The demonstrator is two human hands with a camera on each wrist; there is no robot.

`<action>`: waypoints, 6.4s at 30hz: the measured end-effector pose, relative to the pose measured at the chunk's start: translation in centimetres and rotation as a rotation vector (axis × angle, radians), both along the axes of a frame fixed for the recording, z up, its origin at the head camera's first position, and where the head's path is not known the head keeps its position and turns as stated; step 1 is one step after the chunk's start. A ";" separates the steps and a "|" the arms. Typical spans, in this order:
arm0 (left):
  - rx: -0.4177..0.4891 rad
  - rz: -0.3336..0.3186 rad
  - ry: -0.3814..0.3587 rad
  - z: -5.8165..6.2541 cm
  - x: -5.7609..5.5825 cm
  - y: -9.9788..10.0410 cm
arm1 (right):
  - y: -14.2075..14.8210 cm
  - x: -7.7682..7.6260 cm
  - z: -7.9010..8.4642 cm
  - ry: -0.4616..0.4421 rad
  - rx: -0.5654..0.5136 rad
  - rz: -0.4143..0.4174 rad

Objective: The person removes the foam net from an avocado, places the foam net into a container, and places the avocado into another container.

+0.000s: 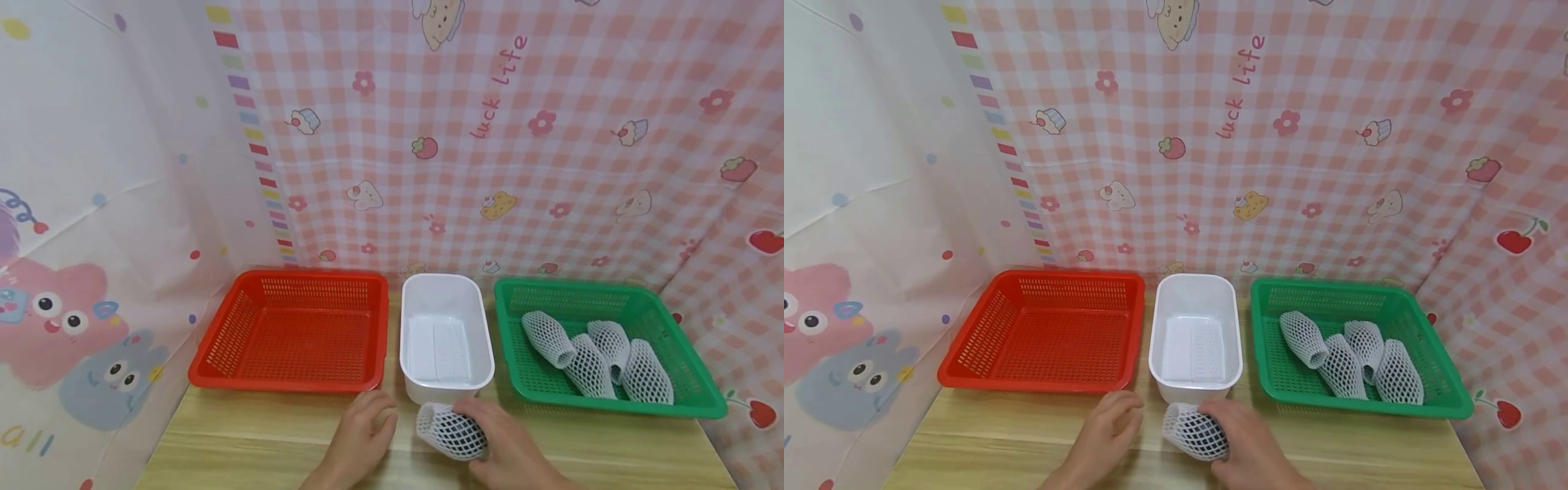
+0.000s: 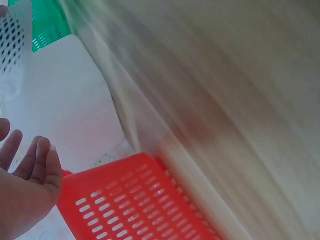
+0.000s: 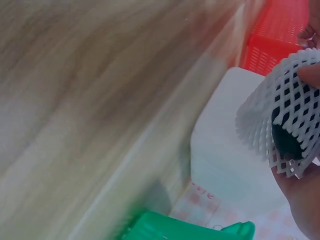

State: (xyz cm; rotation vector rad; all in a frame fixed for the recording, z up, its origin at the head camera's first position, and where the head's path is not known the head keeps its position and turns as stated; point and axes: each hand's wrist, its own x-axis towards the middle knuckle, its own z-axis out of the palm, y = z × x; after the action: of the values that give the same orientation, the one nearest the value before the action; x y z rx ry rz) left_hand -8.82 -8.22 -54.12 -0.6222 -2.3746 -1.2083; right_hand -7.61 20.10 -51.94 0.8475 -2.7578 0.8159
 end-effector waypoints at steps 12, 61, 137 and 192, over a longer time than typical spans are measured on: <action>-0.028 -0.037 -0.323 -1.2 0.2 0.2 | -0.9 -0.7 -2.2 -0.068 0.068 0.082; 0.145 -0.229 -0.614 -1.8 0.7 3.7 | 3.4 0.3 -3.7 -0.557 -0.056 -0.063; -0.037 -0.301 -0.771 -2.3 -0.1 4.5 | 2.9 0.6 -6.1 -0.205 -0.411 0.123; 0.135 -0.269 -0.588 -2.1 0.8 -0.6 | 5.0 1.6 -4.4 -0.234 -0.393 -0.178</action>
State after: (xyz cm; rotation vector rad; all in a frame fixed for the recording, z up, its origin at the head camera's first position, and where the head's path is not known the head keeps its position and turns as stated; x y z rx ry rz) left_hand -8.02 -8.78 -56.20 -0.6204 -2.6957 -1.8653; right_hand -5.98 25.10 -56.29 0.4503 -2.6632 1.4332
